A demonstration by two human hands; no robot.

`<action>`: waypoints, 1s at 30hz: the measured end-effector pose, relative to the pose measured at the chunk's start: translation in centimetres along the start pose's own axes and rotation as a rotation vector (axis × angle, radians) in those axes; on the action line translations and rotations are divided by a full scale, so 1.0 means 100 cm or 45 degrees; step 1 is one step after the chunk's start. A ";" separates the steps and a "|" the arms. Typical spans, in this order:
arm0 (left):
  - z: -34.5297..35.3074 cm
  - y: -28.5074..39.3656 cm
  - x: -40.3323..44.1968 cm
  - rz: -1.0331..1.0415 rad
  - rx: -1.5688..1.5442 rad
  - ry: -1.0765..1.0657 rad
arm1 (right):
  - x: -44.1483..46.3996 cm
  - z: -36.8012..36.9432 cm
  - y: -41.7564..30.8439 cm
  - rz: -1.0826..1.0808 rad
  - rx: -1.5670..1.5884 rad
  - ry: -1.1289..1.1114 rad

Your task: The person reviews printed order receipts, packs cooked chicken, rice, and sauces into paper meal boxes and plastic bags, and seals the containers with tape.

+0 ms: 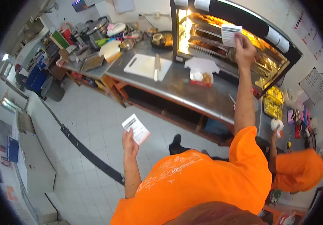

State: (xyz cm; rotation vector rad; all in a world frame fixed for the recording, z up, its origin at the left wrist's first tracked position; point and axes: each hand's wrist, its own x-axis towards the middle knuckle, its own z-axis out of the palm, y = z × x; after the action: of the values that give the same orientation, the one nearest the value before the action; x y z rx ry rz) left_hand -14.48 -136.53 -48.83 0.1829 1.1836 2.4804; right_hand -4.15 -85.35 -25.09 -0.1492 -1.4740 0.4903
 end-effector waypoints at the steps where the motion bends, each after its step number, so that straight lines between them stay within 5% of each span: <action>1: -0.003 -0.014 0.014 0.045 -0.017 -0.022 | 0.014 -0.003 0.029 -0.003 0.079 0.064; 4: -0.047 -0.085 0.027 0.114 -0.037 -0.024 | 0.000 -0.034 0.109 -0.051 0.037 0.171; 10: -0.019 -0.074 0.116 0.111 -0.030 -0.003 | 0.062 -0.002 0.197 0.086 -0.406 0.032; 14: -0.001 -0.087 0.193 -0.008 0.002 -0.009 | 0.087 0.013 0.209 0.377 -0.482 -0.158; 20: 0.058 -0.092 0.302 -0.181 0.125 -0.246 | 0.093 0.029 0.136 0.174 -1.392 -0.465; 24: 0.122 -0.078 0.352 -0.242 0.206 -0.392 | 0.057 0.052 0.124 -0.290 -1.276 0.248; 26: 0.120 -0.094 0.386 -0.250 0.274 -0.472 | -0.002 0.065 0.144 -0.301 -0.809 0.309; 30: 0.124 -0.112 0.412 -0.230 0.461 -0.452 | -0.153 0.068 0.207 0.916 -1.069 -0.131</action>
State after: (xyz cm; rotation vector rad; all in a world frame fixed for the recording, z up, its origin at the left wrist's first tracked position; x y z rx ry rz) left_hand -45.61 -104.96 -51.57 0.5616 1.4056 1.9595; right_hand -15.75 -74.43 -46.43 -1.3644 -1.6291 0.4148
